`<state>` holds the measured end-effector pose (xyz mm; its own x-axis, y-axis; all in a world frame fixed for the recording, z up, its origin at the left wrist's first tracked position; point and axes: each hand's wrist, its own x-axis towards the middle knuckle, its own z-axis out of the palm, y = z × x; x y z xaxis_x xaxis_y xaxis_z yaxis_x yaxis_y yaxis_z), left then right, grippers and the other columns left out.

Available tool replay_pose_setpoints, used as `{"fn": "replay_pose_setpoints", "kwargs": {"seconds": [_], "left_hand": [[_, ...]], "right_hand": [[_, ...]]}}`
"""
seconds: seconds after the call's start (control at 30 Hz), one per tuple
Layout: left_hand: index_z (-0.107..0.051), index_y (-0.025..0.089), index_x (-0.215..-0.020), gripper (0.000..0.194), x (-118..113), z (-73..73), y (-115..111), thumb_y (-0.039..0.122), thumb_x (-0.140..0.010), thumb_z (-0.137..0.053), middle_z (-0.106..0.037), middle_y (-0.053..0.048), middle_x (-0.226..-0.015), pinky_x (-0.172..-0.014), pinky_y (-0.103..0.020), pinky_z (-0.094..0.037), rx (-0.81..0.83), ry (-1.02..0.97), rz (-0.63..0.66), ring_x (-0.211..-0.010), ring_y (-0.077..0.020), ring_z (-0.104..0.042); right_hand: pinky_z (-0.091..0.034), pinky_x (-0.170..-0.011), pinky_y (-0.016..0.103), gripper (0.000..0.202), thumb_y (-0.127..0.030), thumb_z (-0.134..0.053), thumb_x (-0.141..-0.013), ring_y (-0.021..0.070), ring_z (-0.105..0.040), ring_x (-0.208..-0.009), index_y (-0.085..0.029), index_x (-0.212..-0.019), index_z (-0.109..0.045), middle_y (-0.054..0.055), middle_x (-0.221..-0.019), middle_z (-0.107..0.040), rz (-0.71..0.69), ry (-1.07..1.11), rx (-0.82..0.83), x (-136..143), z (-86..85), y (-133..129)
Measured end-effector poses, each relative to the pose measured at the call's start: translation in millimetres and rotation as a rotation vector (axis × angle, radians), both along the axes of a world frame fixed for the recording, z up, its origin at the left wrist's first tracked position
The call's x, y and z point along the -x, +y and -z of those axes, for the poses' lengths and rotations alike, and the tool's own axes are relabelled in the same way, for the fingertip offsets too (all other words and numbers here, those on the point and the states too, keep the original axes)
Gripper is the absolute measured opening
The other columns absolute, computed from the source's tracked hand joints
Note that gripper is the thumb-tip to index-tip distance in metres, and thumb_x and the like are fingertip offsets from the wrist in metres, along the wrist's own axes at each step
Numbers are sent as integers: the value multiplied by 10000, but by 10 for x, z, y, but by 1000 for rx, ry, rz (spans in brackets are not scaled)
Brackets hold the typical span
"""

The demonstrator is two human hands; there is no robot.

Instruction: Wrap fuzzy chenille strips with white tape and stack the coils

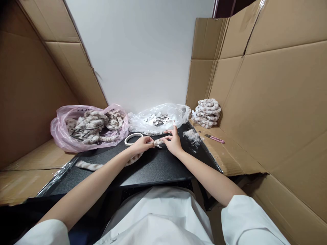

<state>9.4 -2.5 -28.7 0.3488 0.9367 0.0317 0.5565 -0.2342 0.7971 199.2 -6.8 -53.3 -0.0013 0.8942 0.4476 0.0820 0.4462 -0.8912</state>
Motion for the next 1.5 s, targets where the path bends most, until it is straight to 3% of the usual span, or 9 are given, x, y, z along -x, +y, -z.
{"fn": "replay_pose_setpoints", "kwargs": {"seconds": [0.17,0.33,0.53,0.8,1.0,1.17,1.3,1.5], "left_hand": [[-586,153,-776,302,-21,22,-1,414,-646,-667,-581,15,-633,-520,-223,-346,-81,-13,-97,-560,-114,-489],[-620,145,-681,304,-43,-42,-72,446,-673,-661,-567,6,-604,-533,-228,-321,-85,8,-56,-571,-110,-462],[-693,137,-761,414,-71,-63,-103,542,-709,-621,-664,-35,-687,-477,-225,-303,78,-88,37,-514,-90,-428],[-636,134,-718,537,-65,-17,-57,666,-643,-634,-523,21,-531,-427,-222,-268,292,-155,56,-436,-66,-361],[-570,143,-676,476,-77,-54,-100,612,-659,-652,-532,18,-591,-457,-221,-272,300,-235,97,-463,-60,-390],[-603,139,-725,332,-75,-108,-140,470,-743,-585,-574,-10,-642,-507,-235,-330,385,-327,141,-508,-81,-427],[-625,125,-682,446,-60,-120,-151,505,-822,-438,-581,-40,-650,-578,-258,-394,428,-354,205,-558,-110,-474],[-628,120,-783,386,-41,-117,-161,504,-769,-598,-602,-28,-733,-609,-253,-387,359,-315,256,-587,-92,-466]], "right_hand": [[-567,-683,313,1005,-231,-674,-695,147,-677,-744,-331,-1462,-32,78,-1132,-522,-3,16,-3,-5,7,1],[-561,-694,314,994,-219,-670,-693,144,-679,-735,-315,-1462,-47,70,-1109,-516,-16,33,-3,-3,4,-13],[-560,-760,350,1012,-241,-678,-699,140,-679,-730,-326,-1464,-20,63,-1111,-533,-34,35,-9,5,17,-9],[-567,-761,353,1021,-253,-704,-687,137,-676,-739,-347,-1458,-41,76,-1162,-511,-27,27,-56,40,-101,-100],[-589,-697,332,1098,-259,-745,-636,152,-651,-838,-406,-1436,-7,80,-1224,-466,-250,92,-6,61,-155,-169],[-586,-660,309,1019,-232,-707,-674,149,-658,-809,-408,-1434,-50,69,-1176,-489,-236,82,-11,88,-159,-179],[-581,-617,276,985,-228,-696,-695,143,-658,-782,-404,-1442,-79,61,-1134,-503,-199,62,-28,102,-154,-189],[-582,-623,266,987,-220,-704,-708,149,-674,-793,-416,-1447,-80,59,-1134,-501,-209,25,-49,95,-129,-185]]}}
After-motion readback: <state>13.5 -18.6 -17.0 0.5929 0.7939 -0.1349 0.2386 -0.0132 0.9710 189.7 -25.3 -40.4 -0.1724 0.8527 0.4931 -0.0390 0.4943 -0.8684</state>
